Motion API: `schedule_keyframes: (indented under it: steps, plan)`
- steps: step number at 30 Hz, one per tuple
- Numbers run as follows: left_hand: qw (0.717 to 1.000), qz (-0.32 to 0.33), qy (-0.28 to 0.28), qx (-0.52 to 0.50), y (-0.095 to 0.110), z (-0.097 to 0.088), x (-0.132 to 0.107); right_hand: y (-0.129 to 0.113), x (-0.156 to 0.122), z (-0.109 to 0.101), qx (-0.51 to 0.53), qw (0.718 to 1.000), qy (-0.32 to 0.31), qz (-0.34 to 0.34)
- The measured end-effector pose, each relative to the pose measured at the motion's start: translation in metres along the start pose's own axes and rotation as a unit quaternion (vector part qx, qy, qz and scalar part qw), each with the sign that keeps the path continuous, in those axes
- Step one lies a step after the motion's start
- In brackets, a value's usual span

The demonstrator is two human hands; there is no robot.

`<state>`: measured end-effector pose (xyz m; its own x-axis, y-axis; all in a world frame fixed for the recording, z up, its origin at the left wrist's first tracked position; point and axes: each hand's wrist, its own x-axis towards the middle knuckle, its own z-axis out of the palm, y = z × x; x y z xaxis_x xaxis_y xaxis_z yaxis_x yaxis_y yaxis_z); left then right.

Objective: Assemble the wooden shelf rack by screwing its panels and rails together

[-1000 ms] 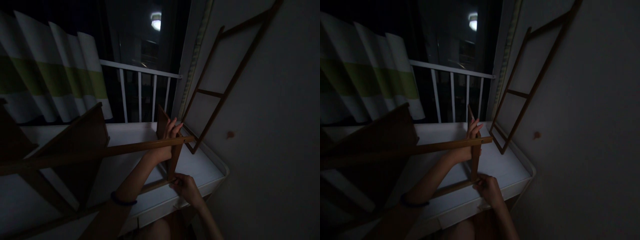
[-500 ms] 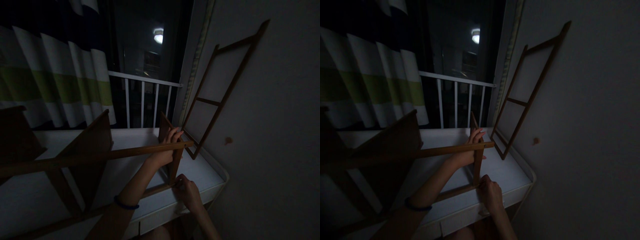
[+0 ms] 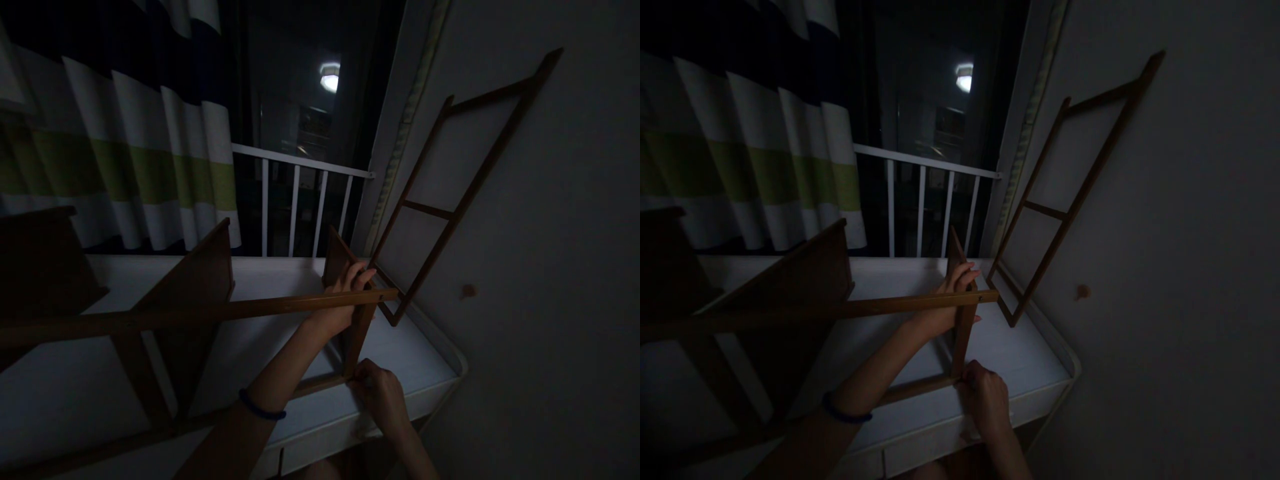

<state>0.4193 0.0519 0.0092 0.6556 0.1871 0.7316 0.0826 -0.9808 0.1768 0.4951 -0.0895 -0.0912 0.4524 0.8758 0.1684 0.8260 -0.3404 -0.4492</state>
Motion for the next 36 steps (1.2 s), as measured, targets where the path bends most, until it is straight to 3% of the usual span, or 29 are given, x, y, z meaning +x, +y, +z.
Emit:
schedule_keyframes:
  steps: [14,25,36]
  plan:
    - [1.000,-0.004,0.015,0.010,-0.003,0.001,-0.001,0.018,0.013,-0.003,0.048,0.992,-0.053,-0.103]
    - [0.999,-0.016,-0.031,-0.013,0.001,-0.015,0.001,0.016,0.011,-0.001,0.043,0.994,-0.036,-0.093]
    - [0.999,-0.024,-0.040,-0.012,0.000,-0.016,0.000,0.018,0.010,0.003,0.047,0.993,-0.028,-0.109]
